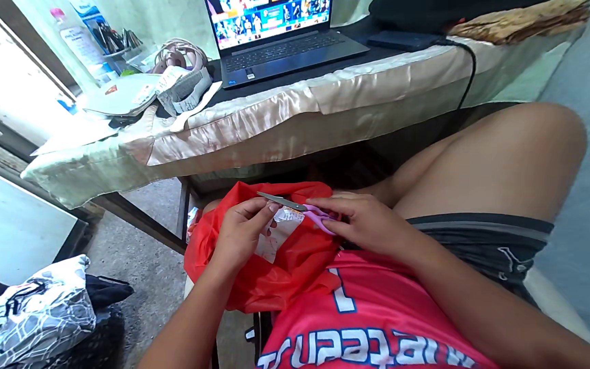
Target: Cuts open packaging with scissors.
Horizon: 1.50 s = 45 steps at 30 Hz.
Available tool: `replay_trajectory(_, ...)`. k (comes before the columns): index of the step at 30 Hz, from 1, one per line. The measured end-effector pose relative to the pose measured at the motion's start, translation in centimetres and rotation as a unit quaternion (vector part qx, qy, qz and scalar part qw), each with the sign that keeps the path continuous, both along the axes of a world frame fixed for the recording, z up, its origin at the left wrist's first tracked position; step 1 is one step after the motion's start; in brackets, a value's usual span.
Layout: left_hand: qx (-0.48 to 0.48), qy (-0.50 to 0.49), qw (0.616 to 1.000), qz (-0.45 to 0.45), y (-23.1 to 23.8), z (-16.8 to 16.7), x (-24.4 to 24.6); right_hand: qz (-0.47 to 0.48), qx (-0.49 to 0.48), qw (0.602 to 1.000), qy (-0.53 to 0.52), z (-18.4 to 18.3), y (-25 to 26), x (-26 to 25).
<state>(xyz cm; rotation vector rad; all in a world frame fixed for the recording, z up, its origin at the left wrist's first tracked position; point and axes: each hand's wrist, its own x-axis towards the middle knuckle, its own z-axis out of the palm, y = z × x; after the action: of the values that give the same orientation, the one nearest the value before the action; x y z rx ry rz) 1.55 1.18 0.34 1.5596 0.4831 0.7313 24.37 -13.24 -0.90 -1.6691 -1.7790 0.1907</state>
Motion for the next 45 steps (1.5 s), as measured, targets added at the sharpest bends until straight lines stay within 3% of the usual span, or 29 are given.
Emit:
replay_trajectory(14,-0.009,-0.003,1.0,0.005,0.11,-0.32,0.09,0.003,-0.005,0.998,-0.062,0.37,-0.2,-0.18)
replay_trajectory(38,-0.002,0.0,1.0,0.006,0.1,-0.24,0.06,-0.018,0.021,0.998,-0.058,0.21,0.04,0.06)
replay_trajectory(45,-0.013,-0.01,1.0,0.005,0.06,-0.23,0.05,0.02,-0.008,0.999,-0.039,0.64,-0.28,-0.3)
